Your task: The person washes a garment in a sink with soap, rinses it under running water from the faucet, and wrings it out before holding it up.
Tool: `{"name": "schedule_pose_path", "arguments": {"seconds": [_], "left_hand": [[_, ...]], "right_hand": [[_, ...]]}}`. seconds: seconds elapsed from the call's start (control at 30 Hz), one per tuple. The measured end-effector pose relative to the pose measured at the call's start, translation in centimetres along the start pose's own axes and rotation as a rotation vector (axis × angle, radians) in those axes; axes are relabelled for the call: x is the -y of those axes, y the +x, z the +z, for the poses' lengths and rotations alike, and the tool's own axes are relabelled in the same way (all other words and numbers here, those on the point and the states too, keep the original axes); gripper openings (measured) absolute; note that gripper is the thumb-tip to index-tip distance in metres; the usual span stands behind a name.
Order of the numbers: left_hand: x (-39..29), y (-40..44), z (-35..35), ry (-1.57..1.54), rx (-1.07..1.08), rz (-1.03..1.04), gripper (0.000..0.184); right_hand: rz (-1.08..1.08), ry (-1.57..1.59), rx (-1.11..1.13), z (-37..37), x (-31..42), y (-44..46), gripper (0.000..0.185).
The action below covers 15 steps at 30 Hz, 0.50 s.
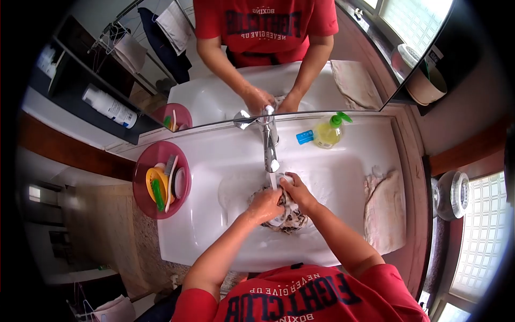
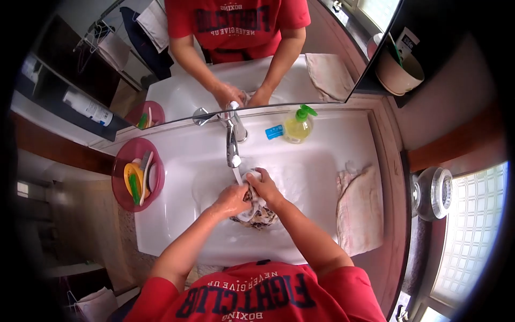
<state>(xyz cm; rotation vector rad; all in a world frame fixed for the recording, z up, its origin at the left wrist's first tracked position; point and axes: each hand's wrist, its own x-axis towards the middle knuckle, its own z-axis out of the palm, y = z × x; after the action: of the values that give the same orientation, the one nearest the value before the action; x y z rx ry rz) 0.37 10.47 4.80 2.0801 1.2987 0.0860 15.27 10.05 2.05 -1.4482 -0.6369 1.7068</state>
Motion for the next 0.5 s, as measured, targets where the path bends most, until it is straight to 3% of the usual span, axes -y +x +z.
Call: {"name": "schedule_pose_path", "arguments": {"seconds": [0.07,0.13,0.2,0.23,0.27,0.33,0.4,0.43,0.47,0.5], "left_hand": [[0.1,-1.0,0.4,-0.108,0.041,0.092,0.030],[1.0,-2.1,0.9,-0.269,0.006,0.035,0.032],[3.5,-3.0,2.7,-1.172,-0.151,-0.230,0.038],[4.1,-3.2,3.2,-1.438,-0.222,-0.244,0.038],[4.2,-3.4,2.8,-1.433,-0.220,-0.245,0.038],[4.0,-3.5,1.9,-2.032,-0.240,-0.349,0.035],[5.1,-3.1,2.7,-2.051,-0.287,-0.401,0.038],[7.9,-2.3,4.6,-2.165,-0.146,-0.275,0.040],[8.1,-2.0,4.6,-2.268,0.001,-0.145,0.041],[7.8,-0.6,5.3,-2.106,-0.038,-0.332,0.040]], "right_hand": [[0.061,0.082,0.042,0.6,0.1,0.9,0.042],[0.099,0.175,0.253,1.0,-1.2,3.0,0.044],[0.083,0.172,0.279,1.4,-1.4,3.3,0.038],[-0.026,-0.034,0.244,2.3,-0.7,2.6,0.035],[-0.135,-0.238,0.206,3.0,-0.4,2.2,0.032],[-0.670,-0.522,0.169,4.2,-1.2,0.6,0.023],[-0.880,-0.799,0.056,5.3,-1.2,-1.8,0.018],[-0.878,-0.799,0.049,5.8,-1.3,-3.1,0.018],[-1.033,-0.814,-0.021,6.2,-1.4,-4.2,0.017],[-1.187,-0.827,-0.093,6.2,-1.6,-4.8,0.016]]}}
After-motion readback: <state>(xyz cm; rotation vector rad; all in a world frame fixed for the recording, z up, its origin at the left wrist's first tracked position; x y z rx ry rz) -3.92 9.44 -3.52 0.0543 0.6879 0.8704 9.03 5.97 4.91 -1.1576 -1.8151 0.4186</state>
